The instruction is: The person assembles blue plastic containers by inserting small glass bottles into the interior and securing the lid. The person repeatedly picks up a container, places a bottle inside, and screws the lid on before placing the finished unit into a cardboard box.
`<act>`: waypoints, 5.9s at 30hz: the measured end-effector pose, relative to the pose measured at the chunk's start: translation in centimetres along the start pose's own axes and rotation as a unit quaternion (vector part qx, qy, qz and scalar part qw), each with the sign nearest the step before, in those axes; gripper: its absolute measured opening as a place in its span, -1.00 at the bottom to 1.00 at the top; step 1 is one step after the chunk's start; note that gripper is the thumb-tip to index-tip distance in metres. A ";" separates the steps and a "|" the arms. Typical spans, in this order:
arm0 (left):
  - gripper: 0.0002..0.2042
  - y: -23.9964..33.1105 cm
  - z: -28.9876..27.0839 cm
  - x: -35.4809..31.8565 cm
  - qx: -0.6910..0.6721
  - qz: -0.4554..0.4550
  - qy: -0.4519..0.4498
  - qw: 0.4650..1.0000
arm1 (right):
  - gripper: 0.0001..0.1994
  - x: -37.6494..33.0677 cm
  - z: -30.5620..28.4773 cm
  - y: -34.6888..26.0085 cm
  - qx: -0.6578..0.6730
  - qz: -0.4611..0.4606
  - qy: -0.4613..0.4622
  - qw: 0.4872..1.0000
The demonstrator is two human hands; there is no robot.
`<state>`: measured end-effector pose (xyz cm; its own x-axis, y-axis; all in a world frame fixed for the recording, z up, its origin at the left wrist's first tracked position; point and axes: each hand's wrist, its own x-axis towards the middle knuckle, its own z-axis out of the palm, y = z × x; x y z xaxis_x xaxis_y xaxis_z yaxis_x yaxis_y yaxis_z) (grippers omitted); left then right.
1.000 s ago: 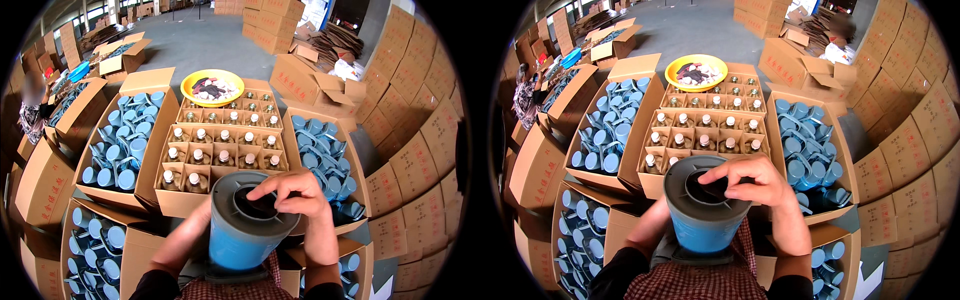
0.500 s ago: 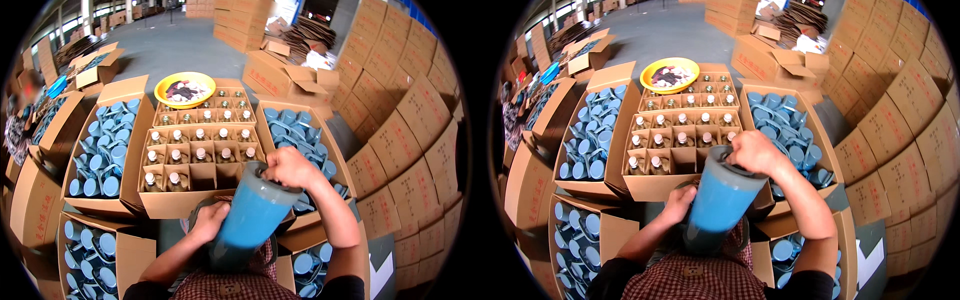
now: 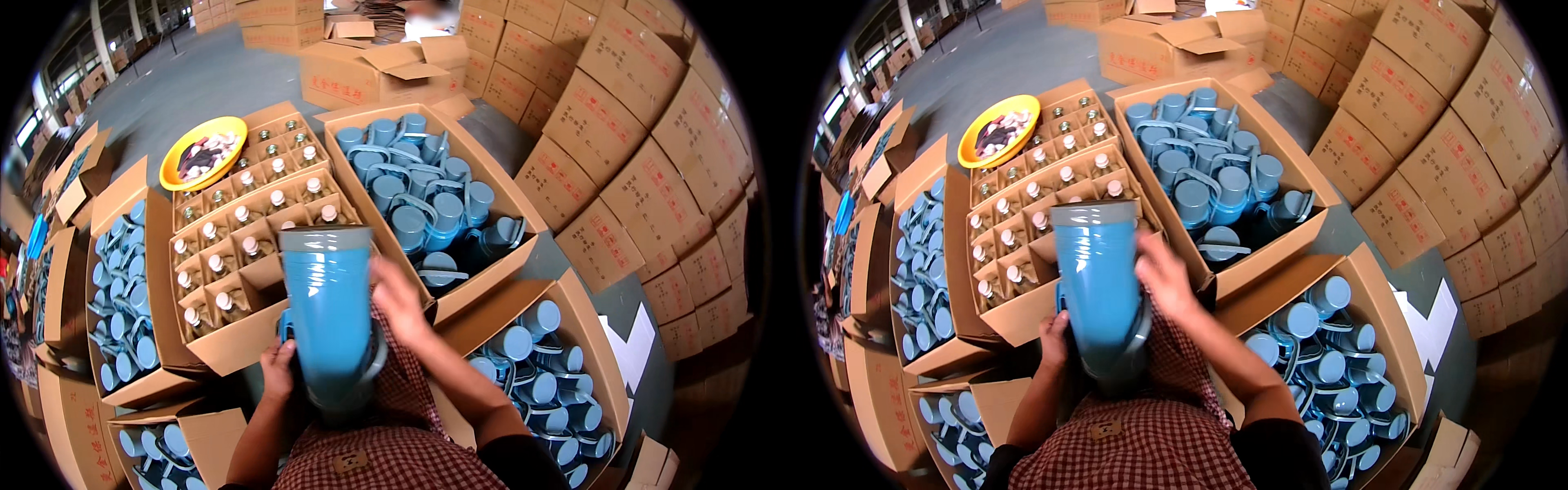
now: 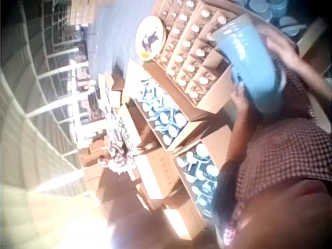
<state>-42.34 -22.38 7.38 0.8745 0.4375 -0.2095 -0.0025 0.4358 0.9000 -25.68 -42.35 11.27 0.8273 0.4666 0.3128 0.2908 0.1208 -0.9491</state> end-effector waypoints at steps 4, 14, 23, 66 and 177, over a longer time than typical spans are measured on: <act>-0.68 -1.6 -2.4 2.9 -0.020 0.018 0.003 1.000 | -0.64 -6.4 -2.9 0.6 0.019 -0.068 -0.162 0.984; -0.62 0.2 15.5 12.9 0.057 -0.167 -0.116 0.977 | -0.56 -10.3 -6.3 -8.7 -0.209 -0.220 0.021 0.953; -0.44 -1.9 26.2 17.1 0.023 -0.333 -0.268 0.904 | -0.78 0.0 -15.9 -10.6 0.196 0.168 0.294 0.920; -0.81 -4.8 15.7 12.4 0.242 0.084 -0.298 0.920 | -0.85 4.9 -26.2 9.8 0.029 0.394 0.312 0.864; -0.02 17.6 -11.8 12.1 -0.016 0.277 -0.178 0.944 | -0.43 16.9 21.6 1.0 0.175 -0.042 -0.303 0.936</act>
<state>-37.48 -0.11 16.20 0.8422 0.3159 0.4369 -0.5170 0.2435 0.8206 -21.84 -15.42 14.86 0.3529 0.8407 0.4107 0.0798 0.4103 -0.9084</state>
